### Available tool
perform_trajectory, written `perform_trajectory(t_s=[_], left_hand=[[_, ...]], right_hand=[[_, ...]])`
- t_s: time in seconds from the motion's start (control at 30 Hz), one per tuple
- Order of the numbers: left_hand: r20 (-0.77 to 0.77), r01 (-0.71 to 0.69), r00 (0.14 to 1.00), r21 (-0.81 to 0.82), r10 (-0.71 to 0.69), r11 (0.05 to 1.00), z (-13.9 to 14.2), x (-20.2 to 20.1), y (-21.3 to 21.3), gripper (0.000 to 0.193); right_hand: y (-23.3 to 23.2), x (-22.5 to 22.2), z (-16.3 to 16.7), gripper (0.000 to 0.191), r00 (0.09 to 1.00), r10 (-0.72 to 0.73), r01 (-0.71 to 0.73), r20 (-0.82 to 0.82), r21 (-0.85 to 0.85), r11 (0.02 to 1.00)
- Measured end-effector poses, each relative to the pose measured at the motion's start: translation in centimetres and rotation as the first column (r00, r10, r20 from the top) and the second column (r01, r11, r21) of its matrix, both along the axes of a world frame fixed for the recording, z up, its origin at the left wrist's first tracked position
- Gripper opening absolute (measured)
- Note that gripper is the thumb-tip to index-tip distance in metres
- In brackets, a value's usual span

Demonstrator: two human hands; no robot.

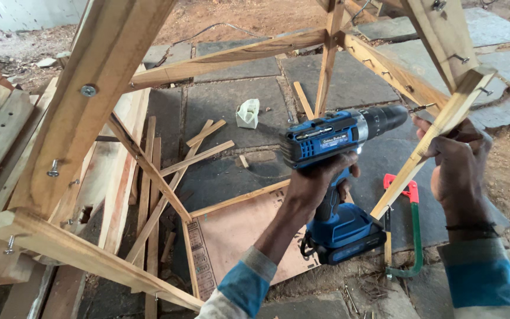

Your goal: The person uses a cordless drill to fasten screws into a wooden frame structure. They then sort through a pile of screws and wall anchors on the ground, picking up screws and placing them into a pink container.

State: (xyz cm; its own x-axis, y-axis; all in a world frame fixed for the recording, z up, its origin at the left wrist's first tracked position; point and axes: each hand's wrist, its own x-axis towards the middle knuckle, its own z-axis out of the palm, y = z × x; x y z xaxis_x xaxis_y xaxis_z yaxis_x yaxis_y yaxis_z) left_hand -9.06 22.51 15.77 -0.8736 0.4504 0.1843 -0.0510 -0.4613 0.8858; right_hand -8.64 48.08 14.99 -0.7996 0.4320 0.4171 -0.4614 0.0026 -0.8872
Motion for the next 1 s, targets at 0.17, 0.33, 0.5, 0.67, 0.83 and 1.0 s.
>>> perform_trajectory(t_s=[0.17, 0.33, 0.5, 0.67, 0.83, 1.0], left_hand=[[0.07, 0.011, 0.998, 0.008, -0.012, 1.0, -0.3, 0.1, 0.5, 0.019], [0.079, 0.016, 0.997, 0.009, -0.016, 1.0, -0.3, 0.1, 0.6, 0.019], [0.103, 0.025, 0.994, 0.037, -0.029, 0.999, -0.1, 0.3, 0.7, 0.022], [0.156, 0.034, 0.987, 0.05, -0.041, 0.998, 0.0, 0.4, 0.7, 0.023], [0.131, 0.035, 0.991, 0.022, -0.037, 0.999, -0.1, 0.4, 0.9, 0.025], [0.171, 0.061, 0.982, 0.077, -0.073, 0.995, -0.8, 0.2, 0.4, 0.029]], right_hand=[[0.2, -0.3, -0.2, 0.036, 0.998, -0.056, 0.055, 0.035, 0.035, 0.998], [0.1, -0.3, -0.3, 0.037, 0.999, -0.041, 0.041, 0.017, 0.024, 0.999], [-0.4, -0.1, 0.2, 0.029, 1.0, -0.018, 0.018, -0.02, -0.013, 1.0], [-0.4, 0.0, 0.3, 0.019, 0.999, -0.017, 0.017, -0.032, 0.003, 1.0], [-0.2, 0.1, 0.3, 0.016, 0.999, -0.045, 0.044, 0.019, 0.053, 0.998], [-0.4, 0.6, 1.1, 0.02, 0.991, -0.062, 0.053, 0.121, 0.074, 0.996]])
